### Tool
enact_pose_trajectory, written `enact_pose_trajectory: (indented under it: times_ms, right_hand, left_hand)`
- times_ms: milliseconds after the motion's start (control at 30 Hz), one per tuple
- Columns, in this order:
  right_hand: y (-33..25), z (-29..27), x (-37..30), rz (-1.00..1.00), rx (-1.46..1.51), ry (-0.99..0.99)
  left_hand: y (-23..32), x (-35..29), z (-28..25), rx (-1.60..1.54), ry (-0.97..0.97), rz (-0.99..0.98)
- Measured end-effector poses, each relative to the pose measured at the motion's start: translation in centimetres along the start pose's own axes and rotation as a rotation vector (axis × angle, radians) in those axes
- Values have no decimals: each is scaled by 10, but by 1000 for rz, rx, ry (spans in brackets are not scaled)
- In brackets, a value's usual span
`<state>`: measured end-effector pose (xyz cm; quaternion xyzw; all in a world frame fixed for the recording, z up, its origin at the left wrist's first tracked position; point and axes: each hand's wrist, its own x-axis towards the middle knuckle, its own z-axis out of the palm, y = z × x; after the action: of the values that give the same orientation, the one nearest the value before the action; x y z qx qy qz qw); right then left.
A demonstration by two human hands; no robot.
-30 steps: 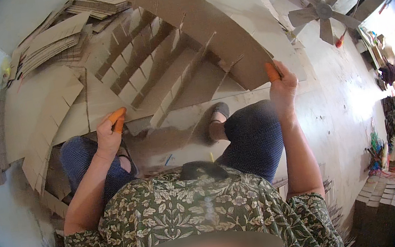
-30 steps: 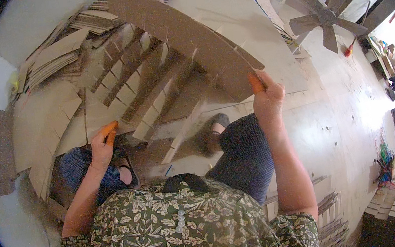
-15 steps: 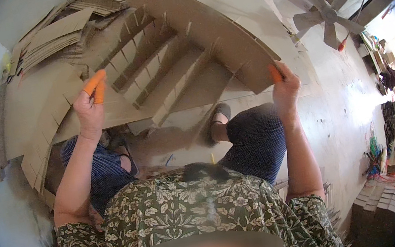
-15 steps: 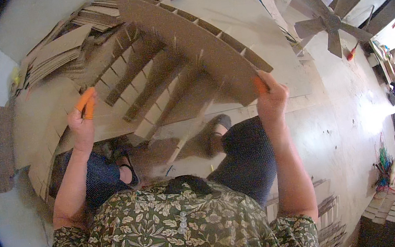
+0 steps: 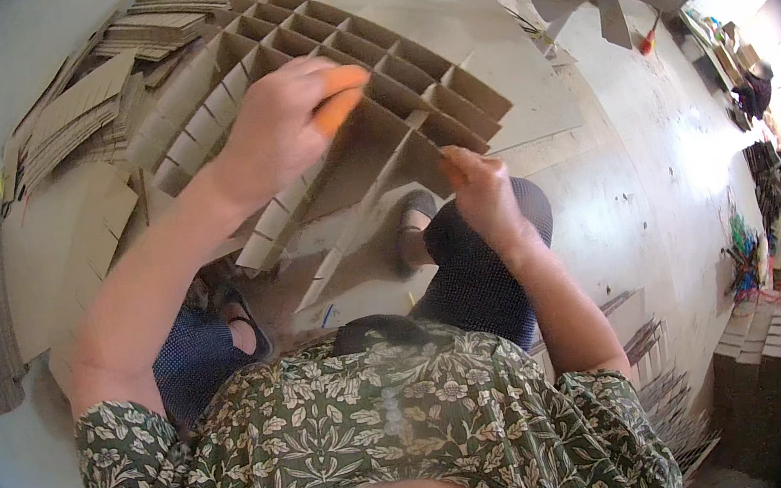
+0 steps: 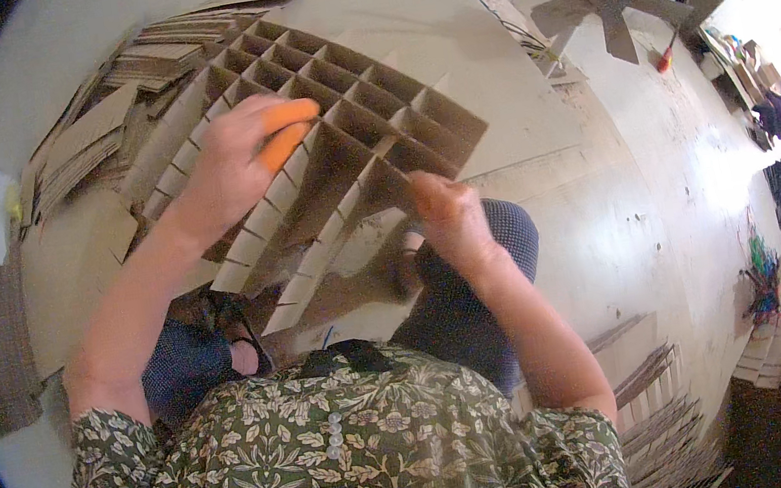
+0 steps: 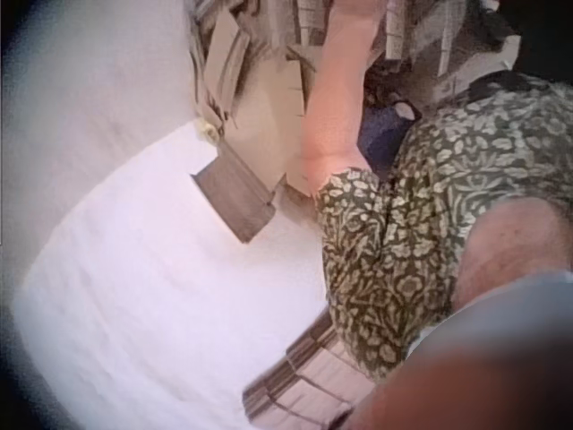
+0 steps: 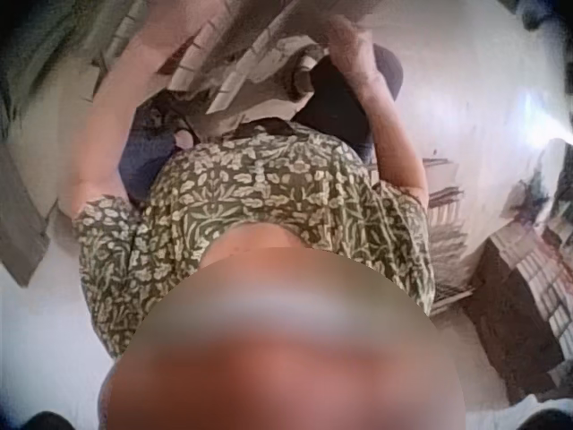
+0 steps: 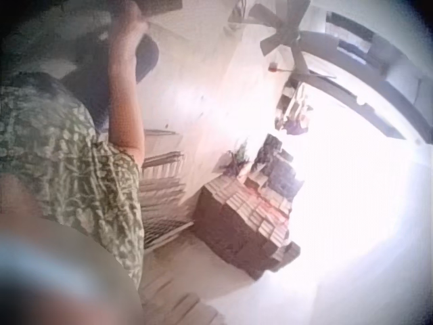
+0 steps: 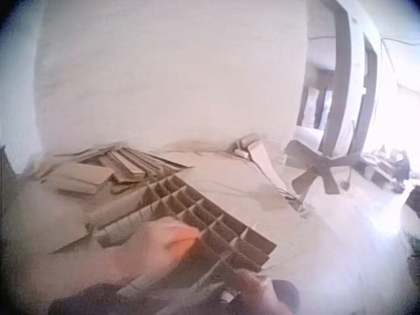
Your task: The person assembles a cardboard structure by folding and interlocking pre-cut cardboard pieces. They repeatedly pick up pieces, fold them along scored lines, and fit them together to form a grid-like structure.
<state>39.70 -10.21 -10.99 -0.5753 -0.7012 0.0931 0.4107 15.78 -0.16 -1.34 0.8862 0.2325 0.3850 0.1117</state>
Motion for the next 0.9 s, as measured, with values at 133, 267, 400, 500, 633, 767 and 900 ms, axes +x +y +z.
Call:
enact_pose_trajectory:
  times_ms: [133,267,400,500,633,767,900]
  right_hand:
    - [2,15,-8,-47,9,103]
    - [-4,20,-6,-14,78,105]
    - [13,12,-4,-14,40,70]
    - [32,7,-10,121,-6,104]
    - [46,4,-4,62,80,210]
    - [50,9,7,98,67,184]
    - [52,12,5,61,47,251]
  left_hand:
    - [5,58,41,318,-643,-232]
    - [4,66,79,370,-753,-334]
    - [-17,41,77,77,-548,-367]
    - [-14,15,43,-209,-22,-366]
    - [-48,-63,-68,136,293,-315]
    - [-145,-255,-120,779,250,-731]
    - [-169,-325,-126,856,53,-955]
